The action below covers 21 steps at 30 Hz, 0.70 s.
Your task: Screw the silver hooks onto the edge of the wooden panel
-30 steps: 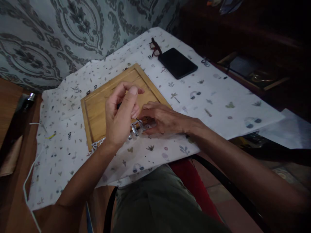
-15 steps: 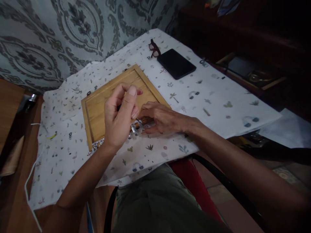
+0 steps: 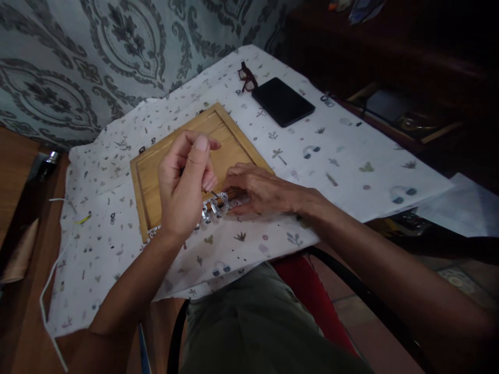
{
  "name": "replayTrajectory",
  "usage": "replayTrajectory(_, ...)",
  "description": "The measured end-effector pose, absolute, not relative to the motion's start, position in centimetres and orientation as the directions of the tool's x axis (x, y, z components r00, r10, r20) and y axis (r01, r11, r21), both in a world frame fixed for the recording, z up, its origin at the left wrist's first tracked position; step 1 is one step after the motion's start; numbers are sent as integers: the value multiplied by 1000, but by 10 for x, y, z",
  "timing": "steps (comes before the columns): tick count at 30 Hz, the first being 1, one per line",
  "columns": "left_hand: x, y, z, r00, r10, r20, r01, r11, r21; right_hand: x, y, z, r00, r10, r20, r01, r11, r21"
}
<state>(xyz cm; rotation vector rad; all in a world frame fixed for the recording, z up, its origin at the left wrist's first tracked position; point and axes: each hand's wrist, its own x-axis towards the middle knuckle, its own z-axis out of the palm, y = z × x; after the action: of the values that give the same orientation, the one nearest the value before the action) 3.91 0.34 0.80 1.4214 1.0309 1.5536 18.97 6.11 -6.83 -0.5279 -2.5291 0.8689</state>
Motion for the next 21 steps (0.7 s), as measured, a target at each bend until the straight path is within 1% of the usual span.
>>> replayTrajectory(5, 39, 4, 4, -55, 904, 424, -29, -426, 904, 190, 61, -68, -844, 472, 255, 215, 733, -645)
replayTrajectory(13, 44, 3, 5, -86, 920, 383, -48, -388, 920, 190, 60, -67, -843, 479, 244, 224, 725, -651)
replayTrajectory(16, 43, 4, 4, -84, 923, 376, -29, -379, 925, 189, 60, -69, -838, 477, 265, 209, 729, -652)
replayTrajectory(21, 43, 6, 1, -75, 919, 388, 21, -387, 922, 190, 60, -67, -843, 474, 253, 216, 730, -648)
